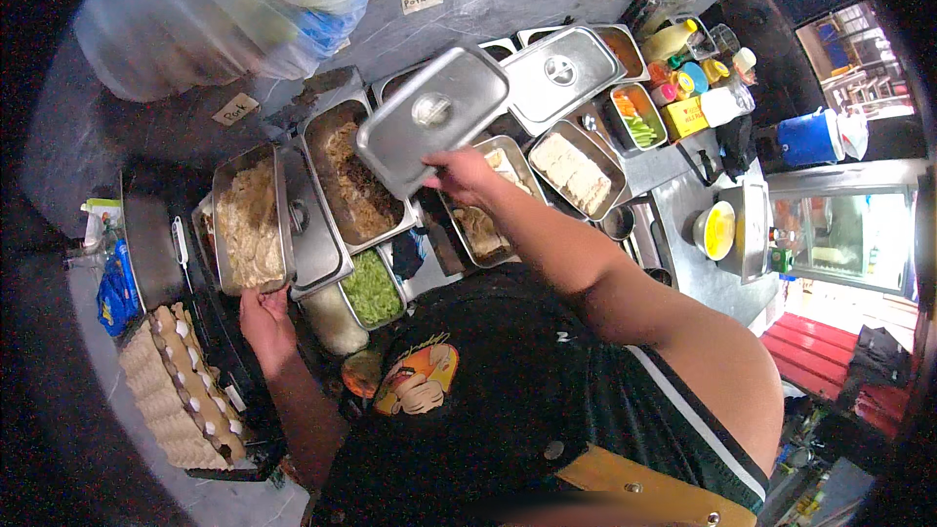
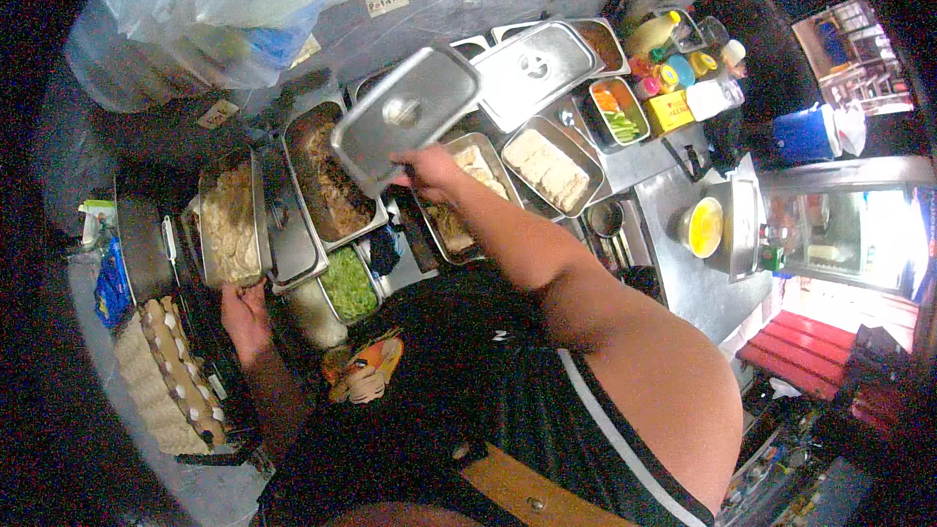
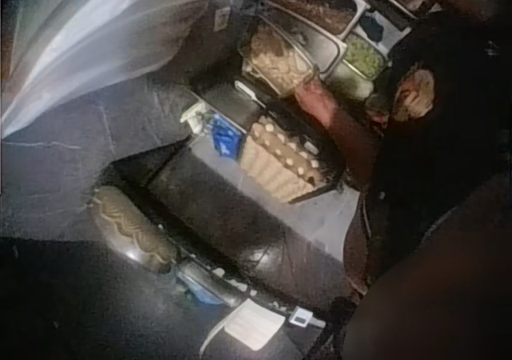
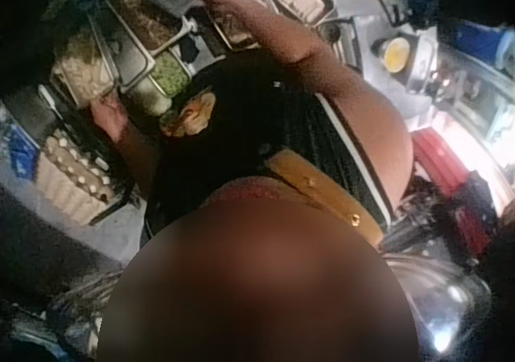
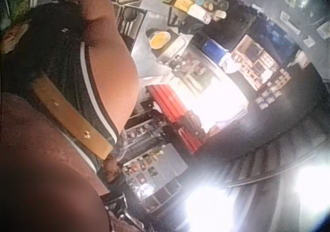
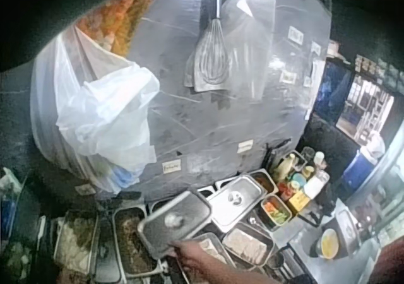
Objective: The person scoops rice into a black bento box, then uses tongs to add fried chicken, meat, and vegetables from stainless steel trays. They briefly stir a frying pan on the stove before closing the food containers.
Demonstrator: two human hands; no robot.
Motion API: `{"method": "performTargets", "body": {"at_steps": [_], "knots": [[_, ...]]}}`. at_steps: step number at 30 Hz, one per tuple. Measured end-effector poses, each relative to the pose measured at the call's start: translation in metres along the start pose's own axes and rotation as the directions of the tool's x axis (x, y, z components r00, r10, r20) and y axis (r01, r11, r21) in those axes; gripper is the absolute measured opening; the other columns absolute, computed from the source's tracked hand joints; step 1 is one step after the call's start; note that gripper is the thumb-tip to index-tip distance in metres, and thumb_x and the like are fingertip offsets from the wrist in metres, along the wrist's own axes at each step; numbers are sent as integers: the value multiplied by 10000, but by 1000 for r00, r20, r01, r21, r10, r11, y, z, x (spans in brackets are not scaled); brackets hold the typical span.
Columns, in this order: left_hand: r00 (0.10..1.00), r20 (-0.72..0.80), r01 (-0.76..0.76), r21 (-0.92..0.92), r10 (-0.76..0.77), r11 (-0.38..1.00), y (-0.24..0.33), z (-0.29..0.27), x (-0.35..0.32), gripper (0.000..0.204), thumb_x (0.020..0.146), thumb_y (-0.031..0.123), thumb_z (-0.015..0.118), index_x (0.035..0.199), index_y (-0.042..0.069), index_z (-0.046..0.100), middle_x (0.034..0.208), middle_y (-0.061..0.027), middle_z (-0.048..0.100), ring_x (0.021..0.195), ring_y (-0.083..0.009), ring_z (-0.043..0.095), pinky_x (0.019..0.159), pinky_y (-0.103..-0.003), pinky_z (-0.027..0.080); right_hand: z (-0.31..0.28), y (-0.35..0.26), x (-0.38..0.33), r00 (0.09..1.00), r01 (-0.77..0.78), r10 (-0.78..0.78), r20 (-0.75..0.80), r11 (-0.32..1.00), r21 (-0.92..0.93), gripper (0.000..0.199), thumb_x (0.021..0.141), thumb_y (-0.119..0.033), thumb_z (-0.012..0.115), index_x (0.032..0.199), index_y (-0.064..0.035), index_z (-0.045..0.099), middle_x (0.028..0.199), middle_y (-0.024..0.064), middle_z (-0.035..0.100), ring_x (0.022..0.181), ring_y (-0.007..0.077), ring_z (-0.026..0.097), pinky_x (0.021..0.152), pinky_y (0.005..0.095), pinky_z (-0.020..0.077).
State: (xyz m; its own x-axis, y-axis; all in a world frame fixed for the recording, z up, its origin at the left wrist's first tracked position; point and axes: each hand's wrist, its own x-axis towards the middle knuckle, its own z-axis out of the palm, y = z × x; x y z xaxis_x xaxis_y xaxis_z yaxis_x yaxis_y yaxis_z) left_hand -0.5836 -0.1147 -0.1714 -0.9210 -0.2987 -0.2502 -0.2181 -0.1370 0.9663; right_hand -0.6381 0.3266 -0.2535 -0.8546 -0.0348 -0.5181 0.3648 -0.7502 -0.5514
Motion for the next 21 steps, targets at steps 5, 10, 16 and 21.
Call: {"method": "performTargets", "body": {"at_steps": [5, 10, 16, 21], "knots": [[995, 79, -69, 190, 55, 979, 0, -10, 2, 298, 1025, 102, 544, 1253, -78, 608, 1224, -169, 673, 1108, -280, 706, 969, -426, 629, 51, 24, 58, 992, -122, 118, 39, 985, 122, 299, 1013, -121, 715, 1229, 51, 601, 1130, 228, 715, 923, 330, 769, 780, 410, 707], [1000, 28, -5, 118, 2, 993, -1, -16, -2, 283, 1028, 109, 544, 1240, -66, 610, 1183, -154, 692, 1068, -280, 724, 945, -414, 638, 55, 23, 63, 990, -141, 144, -6, 973, 182, 411, 1053, -271, 689, 1325, 6, 555, 1138, 238, 707, 899, 375, 770, 729, 439, 711], [997, -30, 70, 101, -67, 992, 4, -12, -8, 258, 1034, 120, 546, 1209, -60, 608, 1143, -157, 682, 1052, -276, 720, 910, -398, 647, 39, -15, 39, 919, -383, 394, -2, 892, -239, 727, 1027, -640, 593, 1353, 9, 554, 1141, 236, 710, 872, 411, 767, 695, 441, 672], [999, -17, 50, -9, -50, 999, 3, 2, -10, 242, 1031, 117, 538, 1178, -60, 614, 1137, -150, 667, 1032, -262, 701, 910, -385, 639, 10, -46, 4, 998, 24, 43, 35, 242, -970, 576, 1031, -541, 608, 1097, 18, 732, 939, 183, 769, 791, 283, 770, 680, 400, 609]]}}
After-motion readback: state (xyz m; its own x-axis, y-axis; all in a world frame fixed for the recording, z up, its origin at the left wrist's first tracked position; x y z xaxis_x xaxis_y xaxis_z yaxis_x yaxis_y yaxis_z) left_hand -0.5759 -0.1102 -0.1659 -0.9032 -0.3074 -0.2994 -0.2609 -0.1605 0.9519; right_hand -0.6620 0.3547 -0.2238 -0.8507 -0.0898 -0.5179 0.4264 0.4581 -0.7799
